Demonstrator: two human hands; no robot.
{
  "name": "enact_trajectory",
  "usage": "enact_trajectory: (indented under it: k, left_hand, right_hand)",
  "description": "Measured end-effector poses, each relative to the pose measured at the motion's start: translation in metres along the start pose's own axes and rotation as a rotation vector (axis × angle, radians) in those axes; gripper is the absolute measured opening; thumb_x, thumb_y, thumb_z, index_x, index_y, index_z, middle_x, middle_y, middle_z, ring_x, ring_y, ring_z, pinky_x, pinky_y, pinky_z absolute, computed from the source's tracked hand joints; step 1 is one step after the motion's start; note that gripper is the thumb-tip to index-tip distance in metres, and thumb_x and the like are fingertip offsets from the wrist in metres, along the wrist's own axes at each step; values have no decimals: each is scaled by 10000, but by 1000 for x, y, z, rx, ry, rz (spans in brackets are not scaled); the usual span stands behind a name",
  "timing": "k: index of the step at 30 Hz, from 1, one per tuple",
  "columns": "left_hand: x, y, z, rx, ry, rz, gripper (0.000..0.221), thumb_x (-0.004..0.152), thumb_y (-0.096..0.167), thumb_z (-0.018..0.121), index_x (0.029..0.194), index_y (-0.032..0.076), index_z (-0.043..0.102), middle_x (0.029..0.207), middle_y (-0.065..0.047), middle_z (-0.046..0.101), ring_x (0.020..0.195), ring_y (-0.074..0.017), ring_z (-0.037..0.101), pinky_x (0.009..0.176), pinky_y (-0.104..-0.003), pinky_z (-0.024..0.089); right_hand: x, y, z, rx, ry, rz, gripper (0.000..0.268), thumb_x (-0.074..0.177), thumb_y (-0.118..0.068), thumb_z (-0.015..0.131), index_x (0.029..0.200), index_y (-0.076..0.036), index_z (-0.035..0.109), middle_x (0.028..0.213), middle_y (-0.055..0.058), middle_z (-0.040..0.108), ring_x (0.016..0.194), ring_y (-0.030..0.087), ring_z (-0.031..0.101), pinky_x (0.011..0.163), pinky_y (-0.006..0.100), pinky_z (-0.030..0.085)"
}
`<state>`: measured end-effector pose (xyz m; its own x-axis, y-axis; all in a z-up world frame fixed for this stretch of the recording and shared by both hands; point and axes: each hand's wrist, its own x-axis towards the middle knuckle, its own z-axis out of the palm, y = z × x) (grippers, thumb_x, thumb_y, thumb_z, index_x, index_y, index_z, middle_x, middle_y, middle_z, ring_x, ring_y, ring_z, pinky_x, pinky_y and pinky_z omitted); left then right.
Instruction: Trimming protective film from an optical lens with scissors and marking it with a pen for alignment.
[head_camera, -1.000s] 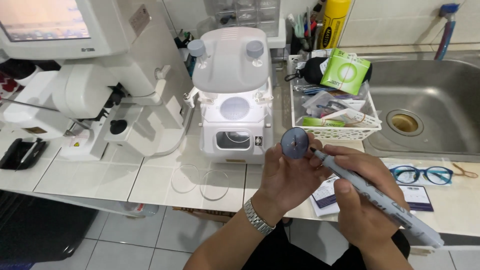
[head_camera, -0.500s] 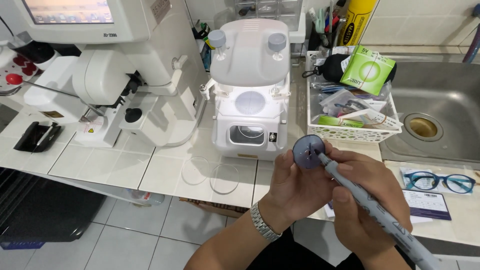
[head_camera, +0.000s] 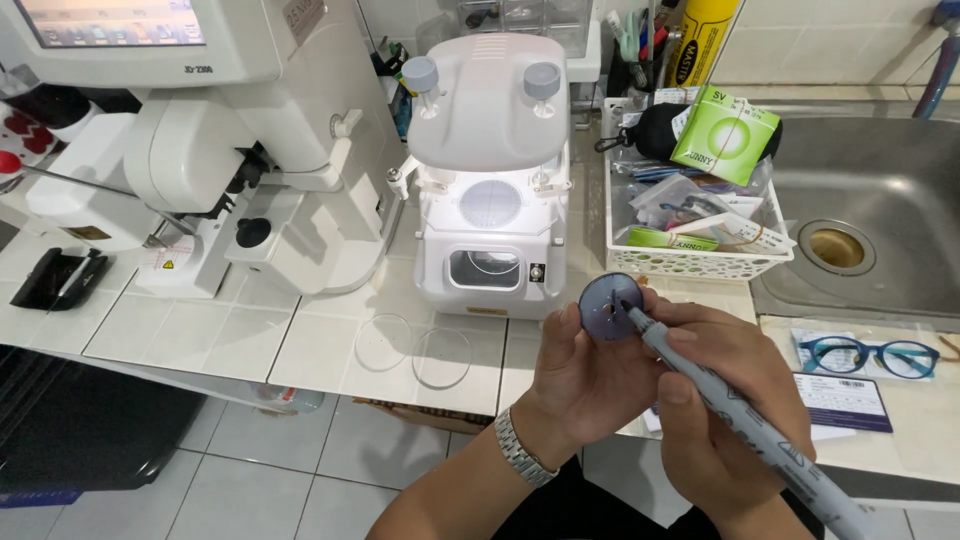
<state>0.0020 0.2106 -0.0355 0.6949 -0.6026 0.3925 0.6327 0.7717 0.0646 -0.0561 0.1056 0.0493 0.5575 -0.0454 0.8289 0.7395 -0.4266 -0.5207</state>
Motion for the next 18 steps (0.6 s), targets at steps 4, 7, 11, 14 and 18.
enact_trajectory:
  k: [4, 7, 11, 14, 18]
  left_hand:
    - [-1, -1, 2, 43, 65, 20, 528, 956, 490, 735, 1341, 136, 667, 1313, -13, 701, 1197, -180, 668, 1079, -338, 500]
    - [-1, -2, -2, 18, 30, 30, 531, 981, 465, 724, 1384, 125, 656, 1328, -25, 716, 1204, -181, 682, 1114, -332, 495]
    - [-1, -1, -2, -30, 31, 20, 519, 976, 426, 742, 1381, 117, 647, 1343, -19, 704, 1236, -185, 667, 1133, -351, 489]
    - [-1, -1, 0, 11, 45, 18, 515, 973, 440, 731, 1372, 122, 657, 1325, -25, 709, 1226, -186, 667, 1114, -349, 491]
    - [-1, -1, 3, 14, 60, 28, 511, 955, 438, 753, 1347, 123, 664, 1298, -15, 714, 1219, -164, 661, 1117, -326, 483]
  right_hand:
    - [-2, 1, -3, -32, -24, 35, 216, 1015, -173, 546, 1137, -5, 605, 1124, 222, 701, 1145, 394, 745, 1047, 454, 604]
    - [0, -1, -2, -19, -24, 25, 212, 1014, -164, 545, 1134, 2, 602, 1135, 224, 695, 1151, 395, 748, 1050, 447, 608]
    - [-2, 1, -1, -8, -4, 5, 210, 1010, -151, 550, 1131, 13, 604, 1107, 210, 688, 1126, 399, 747, 1047, 455, 618]
    - [-2, 0, -1, -15, -9, 10, 200, 1006, -133, 548, 1125, 17, 605, 1110, 221, 686, 1129, 402, 746, 1034, 451, 621]
    - [-3, 2, 1, -13, -4, 7, 197, 1006, -125, 552, 1125, 23, 606, 1113, 218, 683, 1132, 404, 742, 1039, 454, 620]
